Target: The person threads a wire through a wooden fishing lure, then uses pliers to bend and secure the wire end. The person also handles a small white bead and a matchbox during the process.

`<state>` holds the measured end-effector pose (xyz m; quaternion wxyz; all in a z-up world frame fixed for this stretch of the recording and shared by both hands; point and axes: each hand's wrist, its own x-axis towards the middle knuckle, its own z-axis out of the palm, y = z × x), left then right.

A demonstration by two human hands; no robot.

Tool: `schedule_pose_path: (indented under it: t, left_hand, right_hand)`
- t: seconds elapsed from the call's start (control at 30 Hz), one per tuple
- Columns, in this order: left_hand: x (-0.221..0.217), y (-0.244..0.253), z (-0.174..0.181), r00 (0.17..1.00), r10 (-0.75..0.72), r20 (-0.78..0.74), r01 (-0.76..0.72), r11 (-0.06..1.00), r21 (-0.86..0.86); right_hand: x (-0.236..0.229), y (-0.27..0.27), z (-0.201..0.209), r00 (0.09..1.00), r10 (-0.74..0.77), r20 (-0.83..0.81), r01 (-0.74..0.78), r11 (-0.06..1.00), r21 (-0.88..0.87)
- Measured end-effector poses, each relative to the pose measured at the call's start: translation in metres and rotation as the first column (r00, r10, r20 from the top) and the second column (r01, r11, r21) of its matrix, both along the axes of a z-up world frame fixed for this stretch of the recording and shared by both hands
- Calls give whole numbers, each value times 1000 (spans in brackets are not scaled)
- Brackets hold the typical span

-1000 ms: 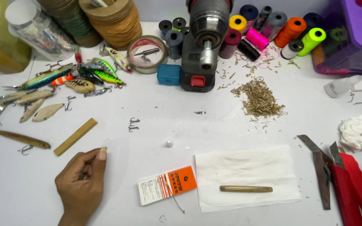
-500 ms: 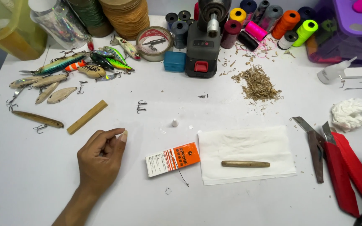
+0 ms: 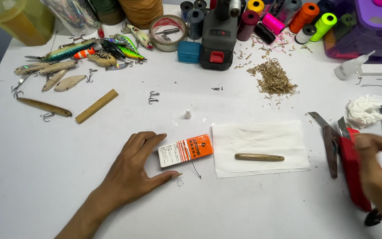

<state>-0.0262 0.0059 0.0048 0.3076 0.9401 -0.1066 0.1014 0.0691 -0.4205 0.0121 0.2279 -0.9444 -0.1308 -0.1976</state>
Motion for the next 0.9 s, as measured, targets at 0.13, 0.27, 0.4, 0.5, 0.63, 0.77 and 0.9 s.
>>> schedule_pose_path:
  t: [0.13, 0.27, 0.4, 0.5, 0.63, 0.77, 0.9]
  left_hand:
    - [-2, 5, -1, 1000, 0, -6, 0, 1000, -17]
    - [0, 6, -5, 997, -30, 64, 31, 999, -15]
    - [2, 6, -6, 993, -54, 109, 56, 998, -10]
    - [2, 7, -9, 992, -63, 112, 62, 998, 14]
    - [2, 7, -11, 991, -58, 117, 57, 998, 8]
    - [2, 9, -10, 991, -59, 117, 62, 998, -21]
    - [1, 12, -4, 992, -45, 116, 56, 994, -97]
  right_hand:
    - [-23, 97, 32, 923, 366, 123, -345, 925, -160]
    - [-35, 156, 26, 752, 652, 100, -636, 756, -155]
    - [-45, 189, 1, 728, 686, 9, -672, 716, -192]
    - [-52, 204, -12, 788, 611, -73, -611, 764, -206]
    - [-53, 209, -17, 803, 595, -50, -589, 777, -222]
    - [-52, 207, -13, 791, 610, -49, -606, 769, -202]
    - [-49, 205, 20, 771, 636, 6, -634, 770, -75]
